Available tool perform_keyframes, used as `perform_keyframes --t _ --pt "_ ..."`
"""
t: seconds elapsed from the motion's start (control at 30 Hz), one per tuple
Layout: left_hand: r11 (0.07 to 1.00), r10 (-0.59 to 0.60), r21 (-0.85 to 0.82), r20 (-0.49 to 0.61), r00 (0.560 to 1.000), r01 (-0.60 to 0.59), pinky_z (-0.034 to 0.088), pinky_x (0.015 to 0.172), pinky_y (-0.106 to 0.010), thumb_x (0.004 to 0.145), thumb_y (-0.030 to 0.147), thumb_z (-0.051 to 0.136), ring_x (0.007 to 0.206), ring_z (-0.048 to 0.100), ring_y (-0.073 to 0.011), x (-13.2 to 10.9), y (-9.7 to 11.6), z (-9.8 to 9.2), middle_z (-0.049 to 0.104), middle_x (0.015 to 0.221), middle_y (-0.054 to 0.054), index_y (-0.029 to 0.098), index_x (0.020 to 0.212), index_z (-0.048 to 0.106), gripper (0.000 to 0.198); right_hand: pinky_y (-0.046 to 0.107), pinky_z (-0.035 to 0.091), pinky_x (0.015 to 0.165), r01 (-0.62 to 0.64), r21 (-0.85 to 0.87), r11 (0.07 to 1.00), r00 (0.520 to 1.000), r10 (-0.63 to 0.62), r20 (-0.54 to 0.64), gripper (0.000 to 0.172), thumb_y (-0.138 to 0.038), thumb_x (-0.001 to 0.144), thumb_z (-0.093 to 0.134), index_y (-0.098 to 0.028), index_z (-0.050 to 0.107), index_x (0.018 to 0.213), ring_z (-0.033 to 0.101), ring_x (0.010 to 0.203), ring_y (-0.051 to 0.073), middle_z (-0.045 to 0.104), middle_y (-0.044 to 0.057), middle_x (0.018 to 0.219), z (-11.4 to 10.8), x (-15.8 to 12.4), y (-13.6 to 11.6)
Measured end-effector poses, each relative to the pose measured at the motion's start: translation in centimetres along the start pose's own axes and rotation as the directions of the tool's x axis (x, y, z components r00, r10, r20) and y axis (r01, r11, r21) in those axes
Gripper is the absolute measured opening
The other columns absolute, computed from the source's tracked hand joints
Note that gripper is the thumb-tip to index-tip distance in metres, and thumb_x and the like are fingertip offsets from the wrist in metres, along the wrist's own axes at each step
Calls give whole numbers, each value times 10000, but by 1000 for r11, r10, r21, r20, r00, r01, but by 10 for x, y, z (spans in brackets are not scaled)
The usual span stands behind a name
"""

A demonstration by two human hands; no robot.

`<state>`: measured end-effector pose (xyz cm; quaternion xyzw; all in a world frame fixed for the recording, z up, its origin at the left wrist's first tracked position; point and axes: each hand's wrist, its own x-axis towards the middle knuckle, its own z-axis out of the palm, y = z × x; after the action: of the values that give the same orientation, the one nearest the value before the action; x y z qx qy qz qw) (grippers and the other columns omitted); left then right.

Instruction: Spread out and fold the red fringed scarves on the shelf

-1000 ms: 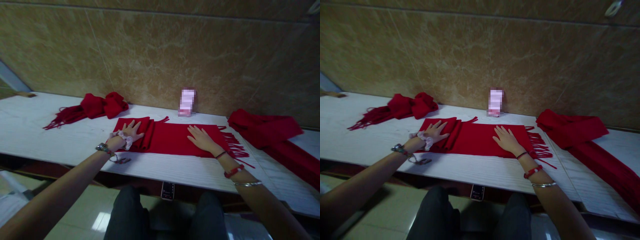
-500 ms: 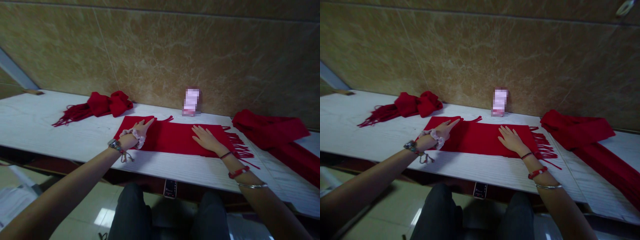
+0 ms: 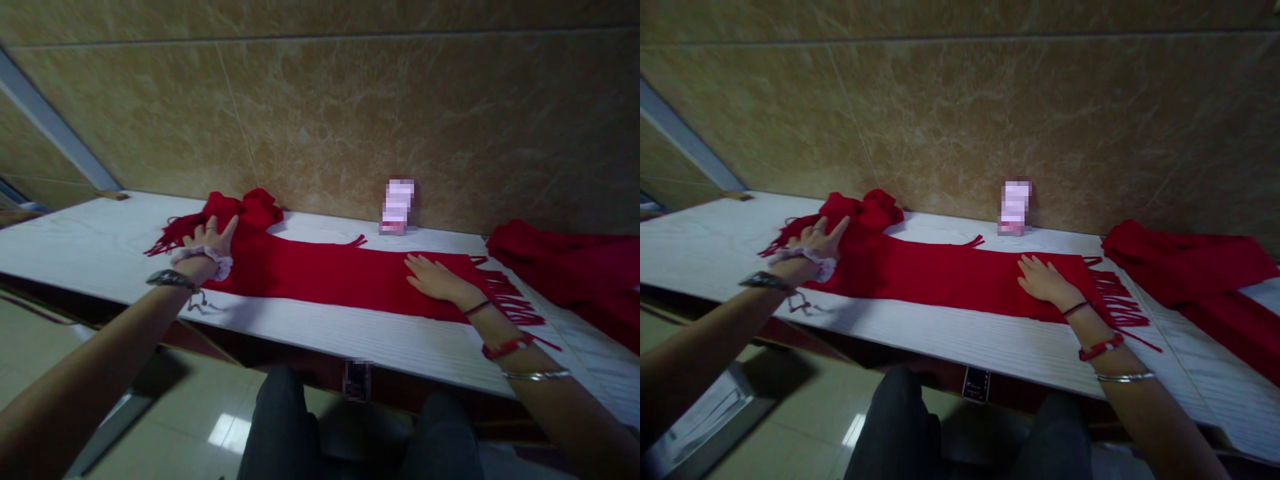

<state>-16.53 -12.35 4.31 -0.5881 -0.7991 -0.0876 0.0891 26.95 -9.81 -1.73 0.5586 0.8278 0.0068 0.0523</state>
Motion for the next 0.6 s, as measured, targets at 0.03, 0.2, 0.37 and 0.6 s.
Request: perform_keyframes --t 0.03,0.2,0.37,0.6 --pt "998 1 62 -5 1000 0 250 948 -597 821 233 463 1283 192 -407 -4 4 4 194 1443 -132 236 1381 282 589 553 269 993 15 -10 1000 999 -15 -49 520 -342 864 301 -124 374 1330 258 1298 294 308 149 1414 -4 3 -7" --pt "995 79 55 157 984 -89 190 1004 -568 901 460 270 1330 110 -328 -15 27 48 127 1469 -99 255 1401 213 544 506 208 1041 273 56 960 939 -253 -233 575 -461 883 264 -164 294 1373 191 1326 257 256 105 1446 -12 19 -49" --pt "985 117 97 233 965 -142 128 1037 -536 895 462 230 1336 107 -302 -8 18 71 155 1469 -33 298 1377 279 511 508 205 1039 316 86 945 944 -304 -129 554 -468 898 214 -202 283 1380 193 1325 242 265 73 1442 9 19 -56" --pt "989 143 8 159 977 -146 132 1025 -540 878 464 259 1324 145 -316 -7 11 70 205 1454 -65 255 1351 347 524 485 199 1048 280 109 954 955 -265 -135 583 -487 890 227 -179 282 1381 193 1324 237 259 90 1440 13 13 -48"
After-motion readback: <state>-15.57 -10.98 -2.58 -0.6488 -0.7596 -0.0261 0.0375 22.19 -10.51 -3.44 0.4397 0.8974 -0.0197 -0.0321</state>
